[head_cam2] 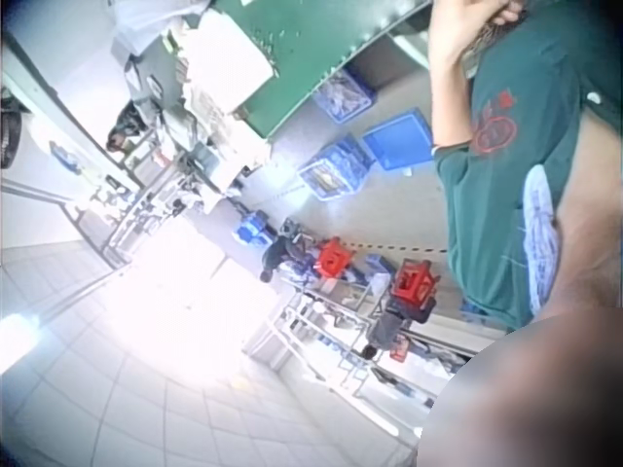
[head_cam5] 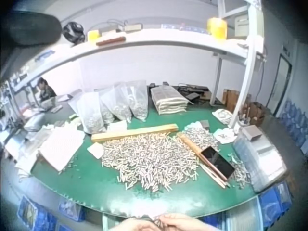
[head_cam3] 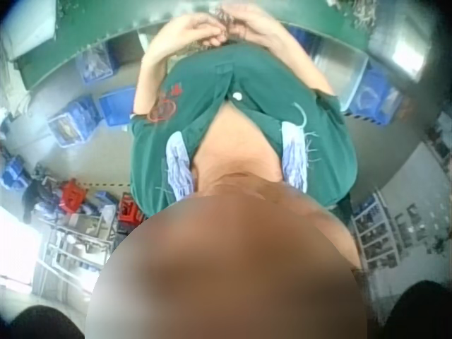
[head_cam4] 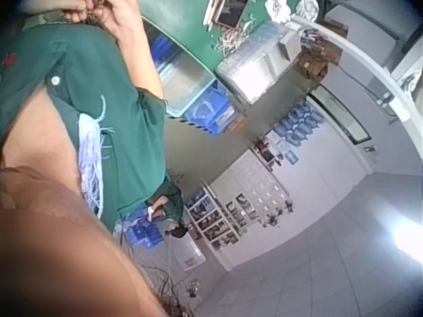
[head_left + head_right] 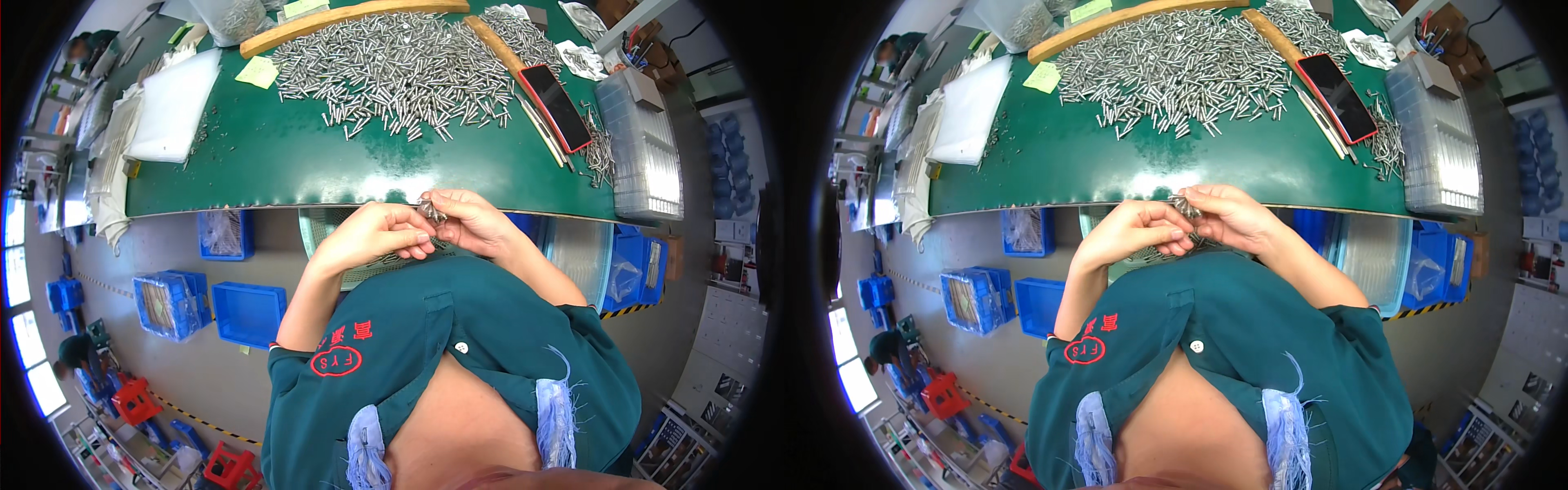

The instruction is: The person is inspecting and sorting a large pile of small metal pins at an industrial workbench.

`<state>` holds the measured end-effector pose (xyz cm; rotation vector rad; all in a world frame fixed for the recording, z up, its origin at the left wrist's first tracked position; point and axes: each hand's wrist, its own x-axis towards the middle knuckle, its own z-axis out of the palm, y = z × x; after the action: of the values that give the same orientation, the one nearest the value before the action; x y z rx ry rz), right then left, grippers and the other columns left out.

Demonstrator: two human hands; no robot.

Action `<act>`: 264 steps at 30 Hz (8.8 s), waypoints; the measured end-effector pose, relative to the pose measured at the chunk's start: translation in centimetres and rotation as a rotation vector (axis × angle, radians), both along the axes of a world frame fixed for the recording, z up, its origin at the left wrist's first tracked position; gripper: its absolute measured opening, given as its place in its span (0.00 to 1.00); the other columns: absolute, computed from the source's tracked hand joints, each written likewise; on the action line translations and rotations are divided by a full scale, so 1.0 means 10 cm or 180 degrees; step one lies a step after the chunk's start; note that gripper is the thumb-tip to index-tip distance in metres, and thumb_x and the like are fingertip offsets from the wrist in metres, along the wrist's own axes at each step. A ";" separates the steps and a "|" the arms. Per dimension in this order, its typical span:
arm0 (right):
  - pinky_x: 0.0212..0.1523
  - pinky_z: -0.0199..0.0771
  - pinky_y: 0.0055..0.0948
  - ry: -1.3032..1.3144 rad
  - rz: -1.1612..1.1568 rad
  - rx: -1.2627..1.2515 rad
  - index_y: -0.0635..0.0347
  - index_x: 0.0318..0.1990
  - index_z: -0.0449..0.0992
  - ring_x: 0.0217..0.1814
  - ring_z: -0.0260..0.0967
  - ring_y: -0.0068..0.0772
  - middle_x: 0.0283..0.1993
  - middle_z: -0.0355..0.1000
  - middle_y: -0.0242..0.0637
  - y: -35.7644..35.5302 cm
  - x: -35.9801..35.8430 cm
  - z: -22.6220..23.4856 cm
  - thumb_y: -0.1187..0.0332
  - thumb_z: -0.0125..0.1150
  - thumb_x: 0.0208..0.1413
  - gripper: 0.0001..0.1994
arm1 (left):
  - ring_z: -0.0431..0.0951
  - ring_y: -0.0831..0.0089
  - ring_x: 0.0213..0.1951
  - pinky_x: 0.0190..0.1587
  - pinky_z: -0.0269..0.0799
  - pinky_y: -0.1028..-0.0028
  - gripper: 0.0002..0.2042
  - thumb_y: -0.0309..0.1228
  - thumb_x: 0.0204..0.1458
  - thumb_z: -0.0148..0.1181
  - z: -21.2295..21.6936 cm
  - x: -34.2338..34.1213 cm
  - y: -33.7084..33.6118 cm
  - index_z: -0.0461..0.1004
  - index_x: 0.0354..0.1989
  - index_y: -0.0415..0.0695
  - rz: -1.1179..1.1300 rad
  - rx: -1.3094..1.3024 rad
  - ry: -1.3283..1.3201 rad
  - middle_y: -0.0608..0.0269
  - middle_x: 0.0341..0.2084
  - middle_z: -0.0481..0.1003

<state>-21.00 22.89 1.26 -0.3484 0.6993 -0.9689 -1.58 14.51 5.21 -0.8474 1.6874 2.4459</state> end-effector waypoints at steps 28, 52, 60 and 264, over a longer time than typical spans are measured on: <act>0.48 0.71 0.28 0.6478 -0.0604 -0.3249 0.53 0.43 0.77 0.48 0.68 0.31 0.50 0.72 0.27 -0.57 -0.15 0.00 0.71 0.59 0.48 0.12 | 0.74 0.61 0.40 0.45 0.69 0.66 0.10 0.25 0.48 0.57 -0.50 -0.52 -0.58 0.78 0.39 0.44 0.1171 -0.5352 -0.0340 0.62 0.37 0.76; 0.36 0.72 0.29 0.6099 -0.0903 -0.3167 0.50 0.36 0.78 0.37 0.69 0.30 0.32 0.68 0.26 -0.56 -0.05 -0.02 0.64 0.65 0.46 0.08 | 0.73 0.62 0.38 0.42 0.69 0.65 0.07 0.25 0.46 0.59 -0.37 -0.29 -0.33 0.75 0.35 0.46 0.0884 -0.4950 -0.0642 0.62 0.31 0.71; 0.40 0.70 0.29 0.6229 -0.0368 -0.3402 0.48 0.37 0.79 0.39 0.69 0.29 0.33 0.69 0.25 -0.53 -0.13 0.01 0.65 0.63 0.47 0.08 | 0.72 0.62 0.38 0.42 0.67 0.66 0.06 0.24 0.47 0.58 -0.35 -0.11 -0.34 0.75 0.34 0.47 0.0701 -0.5037 -0.0709 0.64 0.32 0.71; 0.41 0.71 0.31 0.5607 -0.0033 -0.3365 0.55 0.36 0.74 0.43 0.69 0.34 0.42 0.69 0.30 -0.38 0.02 0.13 0.64 0.66 0.46 0.11 | 0.71 0.57 0.39 0.43 0.66 0.63 0.12 0.21 0.46 0.59 -0.39 0.02 -0.22 0.68 0.40 0.40 0.0949 -0.4765 -0.0293 0.56 0.35 0.71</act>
<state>-20.82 19.14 2.55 -2.2795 1.6686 -0.7739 -1.40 12.36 1.31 -1.2139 3.3635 0.7285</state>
